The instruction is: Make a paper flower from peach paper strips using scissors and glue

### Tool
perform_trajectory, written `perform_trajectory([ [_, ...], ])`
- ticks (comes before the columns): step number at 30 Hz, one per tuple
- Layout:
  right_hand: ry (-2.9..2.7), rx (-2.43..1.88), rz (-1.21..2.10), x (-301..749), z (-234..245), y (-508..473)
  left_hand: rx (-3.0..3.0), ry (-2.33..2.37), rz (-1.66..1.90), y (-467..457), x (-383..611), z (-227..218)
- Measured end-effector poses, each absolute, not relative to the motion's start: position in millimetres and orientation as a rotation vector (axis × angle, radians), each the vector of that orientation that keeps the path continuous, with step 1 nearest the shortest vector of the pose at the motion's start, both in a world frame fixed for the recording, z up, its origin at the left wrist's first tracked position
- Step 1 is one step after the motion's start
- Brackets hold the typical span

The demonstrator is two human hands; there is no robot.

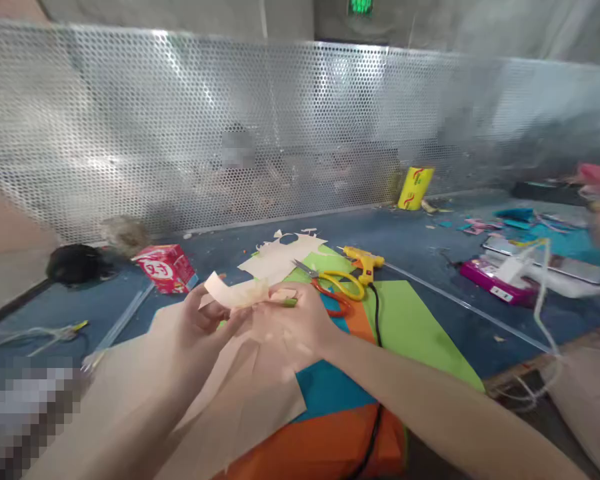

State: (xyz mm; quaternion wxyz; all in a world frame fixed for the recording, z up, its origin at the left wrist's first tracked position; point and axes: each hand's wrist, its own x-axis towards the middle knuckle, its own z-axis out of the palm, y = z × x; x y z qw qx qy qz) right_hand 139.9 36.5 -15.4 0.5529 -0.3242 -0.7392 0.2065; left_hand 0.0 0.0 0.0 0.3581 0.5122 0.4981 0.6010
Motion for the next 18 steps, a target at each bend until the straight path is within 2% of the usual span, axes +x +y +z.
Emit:
perform_trajectory([
  [6, -1.954, -0.291, -0.443, 171.5, 16.9, 30.0, 1.263, 1.259, 1.517, -3.3, -23.4, 9.3],
  [9, -1.91, -0.17, -0.773, 179.9, 23.5, 26.3, 1.23, 1.179, 1.513, -3.5, -33.6, 13.9],
  [11, -1.89, -0.105, -0.933, 181.4, 24.1, 25.5, 1.295, 1.19, 1.401, -5.3, -36.2, 16.3],
  [15, -1.939, -0.109, -1.096, 179.5, 22.2, 25.5, 1.52, 1.119, 0.927, -15.7, -28.0, 19.2],
  [18, -1.961, -0.139, -1.16, 177.8, 21.4, 25.4, 1.475, 0.887, 0.83, -24.6, -17.3, 18.0],
])
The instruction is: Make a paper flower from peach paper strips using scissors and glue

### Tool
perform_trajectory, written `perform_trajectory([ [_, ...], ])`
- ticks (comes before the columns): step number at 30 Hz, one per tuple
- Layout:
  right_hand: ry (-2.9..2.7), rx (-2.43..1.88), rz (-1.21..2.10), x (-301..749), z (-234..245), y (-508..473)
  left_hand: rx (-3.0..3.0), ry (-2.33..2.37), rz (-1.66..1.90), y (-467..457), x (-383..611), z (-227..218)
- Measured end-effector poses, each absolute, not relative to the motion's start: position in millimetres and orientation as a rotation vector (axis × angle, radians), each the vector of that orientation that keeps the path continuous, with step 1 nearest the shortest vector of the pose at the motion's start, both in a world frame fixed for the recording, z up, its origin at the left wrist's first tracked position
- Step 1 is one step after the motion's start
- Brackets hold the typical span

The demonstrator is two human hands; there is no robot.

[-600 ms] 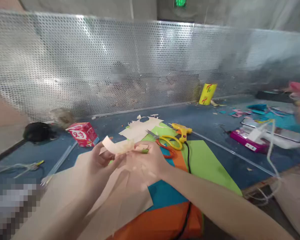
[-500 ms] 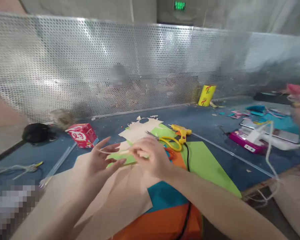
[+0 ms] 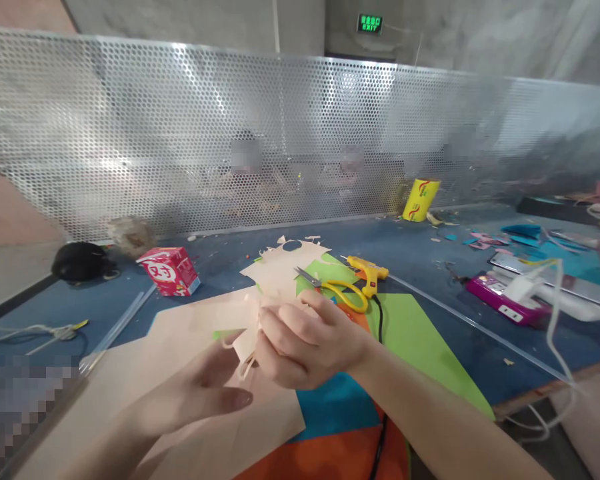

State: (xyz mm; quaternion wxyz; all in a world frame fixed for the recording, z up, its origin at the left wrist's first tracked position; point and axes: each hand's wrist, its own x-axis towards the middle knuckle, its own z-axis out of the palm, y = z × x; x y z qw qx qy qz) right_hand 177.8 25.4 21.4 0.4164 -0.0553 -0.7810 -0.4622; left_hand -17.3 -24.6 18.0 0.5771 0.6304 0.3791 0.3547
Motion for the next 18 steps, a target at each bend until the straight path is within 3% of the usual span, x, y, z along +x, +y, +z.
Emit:
perform_trajectory([
  [5, -2.005, -0.156, -1.164, 173.6, 20.1, 24.6, 1.055, 0.763, 1.122, -29.6, -4.6, 13.2],
  [12, -2.17, -0.094, -1.038, 163.9, 12.8, 29.9, 0.98, 1.201, 1.299, -19.0, -3.5, 18.5],
  [18, -2.354, -0.339, -0.242, 164.9, 5.7, 34.5, 1.242, 1.506, 1.298, -14.7, -13.6, 31.3],
])
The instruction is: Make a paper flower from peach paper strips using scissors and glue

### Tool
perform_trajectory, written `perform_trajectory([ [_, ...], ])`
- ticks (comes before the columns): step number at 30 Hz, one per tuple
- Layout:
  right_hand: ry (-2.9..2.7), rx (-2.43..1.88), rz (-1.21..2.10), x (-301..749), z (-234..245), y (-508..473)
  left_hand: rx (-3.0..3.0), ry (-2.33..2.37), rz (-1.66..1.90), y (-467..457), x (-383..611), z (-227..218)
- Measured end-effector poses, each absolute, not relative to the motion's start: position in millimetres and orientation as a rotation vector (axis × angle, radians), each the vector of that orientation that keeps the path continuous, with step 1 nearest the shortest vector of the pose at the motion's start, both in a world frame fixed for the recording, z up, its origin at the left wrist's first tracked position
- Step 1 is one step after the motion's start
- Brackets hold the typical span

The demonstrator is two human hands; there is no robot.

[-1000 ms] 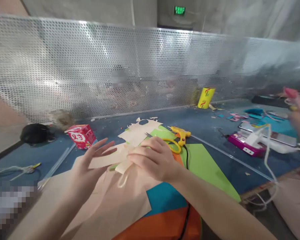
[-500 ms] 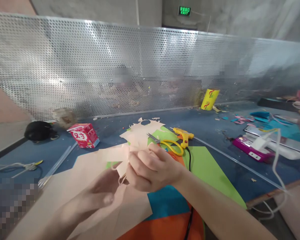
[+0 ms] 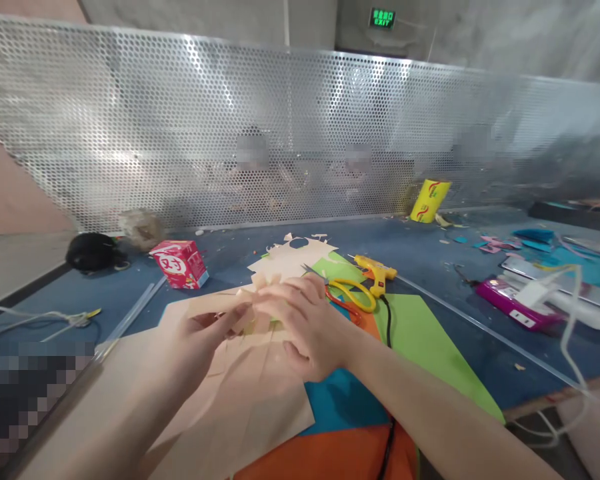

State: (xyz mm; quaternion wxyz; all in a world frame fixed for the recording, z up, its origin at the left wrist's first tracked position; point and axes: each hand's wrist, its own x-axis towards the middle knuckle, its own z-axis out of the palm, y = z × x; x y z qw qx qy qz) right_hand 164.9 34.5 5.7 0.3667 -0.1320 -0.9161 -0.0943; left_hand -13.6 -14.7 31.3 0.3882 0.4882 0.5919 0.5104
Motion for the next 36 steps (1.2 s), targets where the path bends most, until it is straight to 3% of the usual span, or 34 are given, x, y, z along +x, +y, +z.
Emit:
perform_trajectory([
  [5, -2.136, -0.641, -0.034, 161.3, 8.7, 31.1, 1.441, 1.647, 1.144, -16.9, -8.3, 40.0],
  [11, -2.144, -0.787, 0.226, 156.5, 4.6, 37.3, 1.57, 1.473, 1.241, -15.1, -5.9, 31.6],
  [18, -2.018, -0.721, 0.516, 153.7, -0.4, 41.4, 1.516, 1.378, 1.217, -9.6, -10.4, 18.1],
  [28, -1.934, -0.743, 0.64, 156.5, 5.0, 40.8, 1.611, 1.446, 1.262, -10.5, -14.2, 16.3],
  [36, -1.82, -0.757, 0.814, 155.3, -0.2, 46.3, 1.399, 1.292, 1.484, -3.6, -16.2, 10.3],
])
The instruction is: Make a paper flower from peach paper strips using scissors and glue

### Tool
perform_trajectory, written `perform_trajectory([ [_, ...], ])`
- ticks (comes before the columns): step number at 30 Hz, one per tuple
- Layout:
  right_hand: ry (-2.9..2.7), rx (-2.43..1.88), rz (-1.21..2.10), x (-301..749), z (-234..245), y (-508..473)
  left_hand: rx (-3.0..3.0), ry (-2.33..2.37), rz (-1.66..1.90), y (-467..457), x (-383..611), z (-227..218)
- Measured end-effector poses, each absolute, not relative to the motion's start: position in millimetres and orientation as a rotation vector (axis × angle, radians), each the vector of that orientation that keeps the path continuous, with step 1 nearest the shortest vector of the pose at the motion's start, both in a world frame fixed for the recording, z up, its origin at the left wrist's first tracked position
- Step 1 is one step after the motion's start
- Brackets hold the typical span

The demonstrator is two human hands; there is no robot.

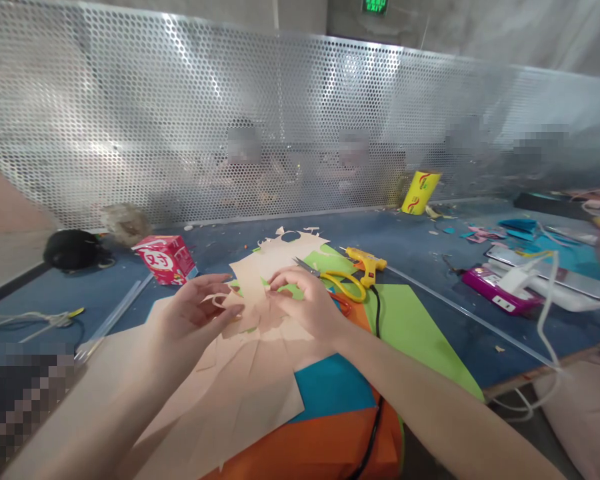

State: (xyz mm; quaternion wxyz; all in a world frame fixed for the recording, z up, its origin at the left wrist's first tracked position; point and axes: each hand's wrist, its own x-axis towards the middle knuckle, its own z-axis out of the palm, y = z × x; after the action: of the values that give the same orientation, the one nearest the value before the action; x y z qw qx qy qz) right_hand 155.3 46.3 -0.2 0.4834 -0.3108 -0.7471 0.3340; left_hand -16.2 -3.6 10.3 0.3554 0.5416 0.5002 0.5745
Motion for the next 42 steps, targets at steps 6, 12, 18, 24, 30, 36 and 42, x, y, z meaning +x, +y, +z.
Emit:
perform_trajectory([
  [6, -1.774, -0.837, 0.87, 153.7, 3.2, 42.6, 1.409, 1.303, 1.488, -4.6, -17.0, 11.8],
  [12, -1.756, -0.885, 0.701, 162.7, 5.4, 55.3, 1.261, 1.354, 1.488, 0.8, -22.5, 13.9],
  [18, -1.892, -0.906, 0.533, 166.6, 7.2, 59.0, 1.166, 1.413, 1.433, 3.4, -25.5, 15.1],
  [24, -1.993, -0.936, 0.661, 152.3, -1.4, 48.4, 1.214, 1.333, 1.348, 2.7, -20.2, 11.9],
  [30, -1.922, -0.956, 0.799, 156.1, -3.2, 54.9, 1.228, 1.391, 1.498, 9.0, -22.7, 8.6],
  [36, -1.936, -0.888, 0.875, 154.8, -2.9, 50.6, 1.288, 1.349, 1.356, 2.0, -16.7, 14.3],
  [42, -2.27, -1.284, 0.433, 169.7, 3.5, 65.7, 1.366, 1.557, 1.234, -2.5, -15.5, 18.1],
])
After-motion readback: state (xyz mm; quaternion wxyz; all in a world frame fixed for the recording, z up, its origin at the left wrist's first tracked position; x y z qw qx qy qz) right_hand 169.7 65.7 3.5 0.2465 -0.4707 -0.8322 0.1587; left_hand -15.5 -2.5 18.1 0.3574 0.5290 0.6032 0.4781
